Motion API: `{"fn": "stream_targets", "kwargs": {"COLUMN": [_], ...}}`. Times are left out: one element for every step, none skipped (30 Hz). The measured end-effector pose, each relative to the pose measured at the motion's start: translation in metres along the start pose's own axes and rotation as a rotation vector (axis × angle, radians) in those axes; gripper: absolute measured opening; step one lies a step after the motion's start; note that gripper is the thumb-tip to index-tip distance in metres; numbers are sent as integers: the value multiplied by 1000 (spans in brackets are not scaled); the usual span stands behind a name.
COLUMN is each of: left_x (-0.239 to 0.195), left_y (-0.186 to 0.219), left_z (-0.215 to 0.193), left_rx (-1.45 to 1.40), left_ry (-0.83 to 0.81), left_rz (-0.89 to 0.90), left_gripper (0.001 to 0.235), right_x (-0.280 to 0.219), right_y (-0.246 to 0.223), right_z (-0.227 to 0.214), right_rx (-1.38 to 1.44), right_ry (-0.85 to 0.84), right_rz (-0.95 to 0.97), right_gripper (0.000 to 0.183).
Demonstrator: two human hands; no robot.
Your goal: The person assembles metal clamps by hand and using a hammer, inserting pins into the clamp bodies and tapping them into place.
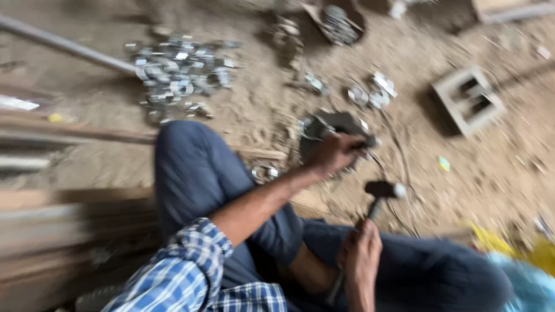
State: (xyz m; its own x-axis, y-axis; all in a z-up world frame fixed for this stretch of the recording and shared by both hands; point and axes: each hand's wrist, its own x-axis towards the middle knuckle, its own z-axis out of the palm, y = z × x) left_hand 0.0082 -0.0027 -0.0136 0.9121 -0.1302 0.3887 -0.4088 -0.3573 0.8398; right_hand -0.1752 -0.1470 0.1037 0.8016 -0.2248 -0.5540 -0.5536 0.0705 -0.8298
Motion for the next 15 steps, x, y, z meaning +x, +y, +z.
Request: {"fn": "stream_targets", "kwargs": {"left_x": [3, 2, 2, 1, 3, 6, 6, 6, 7, 7, 2, 0, 1, 2, 4], "left_y": [5, 9, 11, 17, 21, 25, 26, 26, 25, 24, 22, 17, 13, 11, 10], "left_z": [2, -1, -10, -13, -16, -17, -19, -19, -19, -15, -14, -17, -15, -12, -10], "left_rx": [-13, 24, 78, 37, 11, 10, 20, 29, 27, 27, 26, 14, -12, -38, -30], "left_ry": [40, 43, 53, 41, 47, -42, -122, -204, -127, -52, 17, -26, -66, -106, -76], "left_rz": [32, 48, 66, 88, 100, 7, -96, -198, -79, 41, 156, 93, 33, -27, 10], "left_gripper": [37, 39, 41, 39, 37, 35, 33, 31, 31, 32, 32, 32, 32, 32, 32], "right_x": [-1, -1, -2, -3, -2, -3, -5, -8, -8, -4, -1, 4, 9, 14, 20], "right_y": [1, 1, -1, -7, -18, -29, -40, -55, -69, -74, -74, -71, -70, -69, -71], "right_z": [-3, -2, 3, 5, 3, 1, -2, -16, -25, -23, -19, -15, -15, -15, -10], "right_rx": [-20, -40, -37, -34, -143, -255, -375, -553, -720, -749, -777, -803, -839, -874, -897], "right_ry": [5, 10, 9, 9, 9, 10, -9, 108, 213, 218, 220, 219, 224, 225, 245], "right_rz": [5, 12, -2, -16, -194, -368, -538, -598, -660, -750, -834, -918, -1004, -1090, -1185], "right_gripper": [35, 34, 31, 28, 30, 31, 32, 30, 28, 30, 33, 35, 38, 41, 44]}}
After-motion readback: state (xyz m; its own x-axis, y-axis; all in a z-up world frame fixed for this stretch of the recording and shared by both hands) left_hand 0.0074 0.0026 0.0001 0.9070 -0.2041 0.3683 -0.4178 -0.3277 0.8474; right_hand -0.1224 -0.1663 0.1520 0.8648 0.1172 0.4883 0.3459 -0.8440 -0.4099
